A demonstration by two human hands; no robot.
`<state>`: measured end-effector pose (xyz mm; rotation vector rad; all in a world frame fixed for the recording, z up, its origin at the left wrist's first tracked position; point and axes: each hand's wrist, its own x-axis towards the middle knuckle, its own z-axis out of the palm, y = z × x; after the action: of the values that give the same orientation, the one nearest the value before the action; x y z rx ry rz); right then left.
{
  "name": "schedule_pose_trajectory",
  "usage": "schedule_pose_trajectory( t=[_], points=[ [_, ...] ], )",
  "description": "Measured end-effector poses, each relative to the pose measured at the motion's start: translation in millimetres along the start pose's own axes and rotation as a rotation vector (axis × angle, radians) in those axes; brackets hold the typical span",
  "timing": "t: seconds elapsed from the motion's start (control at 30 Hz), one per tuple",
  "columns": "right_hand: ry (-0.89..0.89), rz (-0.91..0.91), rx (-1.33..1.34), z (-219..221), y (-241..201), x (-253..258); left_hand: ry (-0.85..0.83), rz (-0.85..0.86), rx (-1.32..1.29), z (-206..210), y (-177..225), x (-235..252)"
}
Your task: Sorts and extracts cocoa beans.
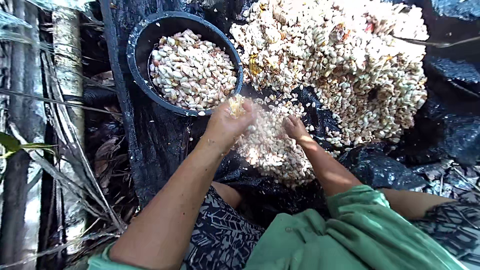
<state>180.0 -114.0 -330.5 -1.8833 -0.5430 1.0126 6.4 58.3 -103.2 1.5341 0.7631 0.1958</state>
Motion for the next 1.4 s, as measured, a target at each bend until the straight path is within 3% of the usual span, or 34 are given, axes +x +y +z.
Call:
schedule_pose_trajectory(
  t=[0.13, 0.27, 0.33, 0.43, 0.57, 0.73, 0.87, 0.97, 1.07, 1.17, 1.4],
  points=[
    [-0.051, -0.188, 0.754, -0.4, -65.8, -38.3, -0.058, 0.048, 0.051, 12.2, 5.1, 2.9],
    [-0.167, -0.265, 0.992, -9.1, -114.7, -70.9, -0.085, -0.037, 0.121, 21.7, 21.3, 0.8],
    [-0.2, -0.306, 1.028, -9.0, -130.0, -79.9, -0.093, 0.026, 0.213, 22.2, 22.1, -0.2],
    [-0.233, -0.373, 1.043, -8.9, -144.4, -88.3, -0.128, 0.188, 0.429, 22.9, 19.3, -0.5],
    [-0.258, -0.518, 0.987, -2.6, -157.2, -94.7, -0.201, 0.264, 0.548, 31.4, 22.0, -8.3],
    [-0.123, -0.733, 0.748, 13.4, -175.8, -96.4, -0.216, 0.186, 0.353, 37.5, 23.1, -18.6],
    [0.1, -0.918, 0.275, 23.9, -187.0, -100.4, -0.197, 0.132, 0.151, 31.1, 28.6, -25.8],
    [0.028, -1.078, 0.082, 20.8, -187.0, -101.8, -0.212, 0.099, -0.059, 21.0, 30.9, -30.2],
    [-0.083, -1.019, 0.291, 18.6, -193.2, -106.1, -0.29, 0.035, -0.304, 9.3, 27.3, -27.1],
    [-0.125, -0.945, 0.523, 18.4, -200.1, -107.9, -0.331, 0.056, -0.37, 0.3, 22.4, -27.0],
    [-0.133, -0.912, 0.439, 19.6, -199.0, -110.3, -0.447, 0.142, -0.388, -6.1, 4.9, -21.8]
  ],
)
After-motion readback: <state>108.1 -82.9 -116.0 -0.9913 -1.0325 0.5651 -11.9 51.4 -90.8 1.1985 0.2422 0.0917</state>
